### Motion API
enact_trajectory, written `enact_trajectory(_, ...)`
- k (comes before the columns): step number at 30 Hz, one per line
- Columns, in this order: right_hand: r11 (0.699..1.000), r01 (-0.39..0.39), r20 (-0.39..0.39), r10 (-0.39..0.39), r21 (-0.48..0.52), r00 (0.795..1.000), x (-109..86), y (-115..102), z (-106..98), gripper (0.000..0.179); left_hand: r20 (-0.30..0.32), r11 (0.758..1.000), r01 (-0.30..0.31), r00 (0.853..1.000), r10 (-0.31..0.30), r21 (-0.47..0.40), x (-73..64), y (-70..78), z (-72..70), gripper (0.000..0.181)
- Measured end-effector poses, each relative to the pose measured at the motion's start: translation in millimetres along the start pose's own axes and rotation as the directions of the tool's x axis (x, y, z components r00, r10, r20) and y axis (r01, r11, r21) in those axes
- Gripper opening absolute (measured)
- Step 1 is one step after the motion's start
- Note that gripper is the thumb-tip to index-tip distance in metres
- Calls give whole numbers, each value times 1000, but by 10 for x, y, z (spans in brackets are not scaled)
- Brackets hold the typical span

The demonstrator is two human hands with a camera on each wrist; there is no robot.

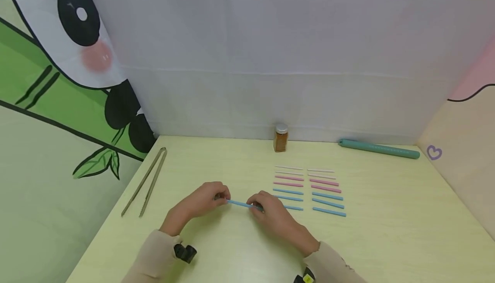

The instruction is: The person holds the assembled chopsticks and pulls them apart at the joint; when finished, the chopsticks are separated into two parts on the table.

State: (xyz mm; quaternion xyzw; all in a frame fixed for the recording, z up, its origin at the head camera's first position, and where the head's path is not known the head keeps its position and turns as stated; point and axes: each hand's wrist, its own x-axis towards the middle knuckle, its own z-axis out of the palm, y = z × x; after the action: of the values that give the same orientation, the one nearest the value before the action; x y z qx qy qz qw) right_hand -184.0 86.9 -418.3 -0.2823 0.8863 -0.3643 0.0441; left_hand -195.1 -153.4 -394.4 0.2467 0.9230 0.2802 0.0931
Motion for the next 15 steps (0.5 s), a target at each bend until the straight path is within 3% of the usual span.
enact_trajectory(6, 999, 10, -61, -11, -30, 998, -31, 83, -151, 8, -80, 999, -48, 996, 48, 2, 150, 252, 139, 5)
enact_trajectory(15, 994, 17, -127, -30, -105, 991, -137, 180, -292, 5, -113, 995, -62, 991, 71, 83, 299, 478, 329, 7)
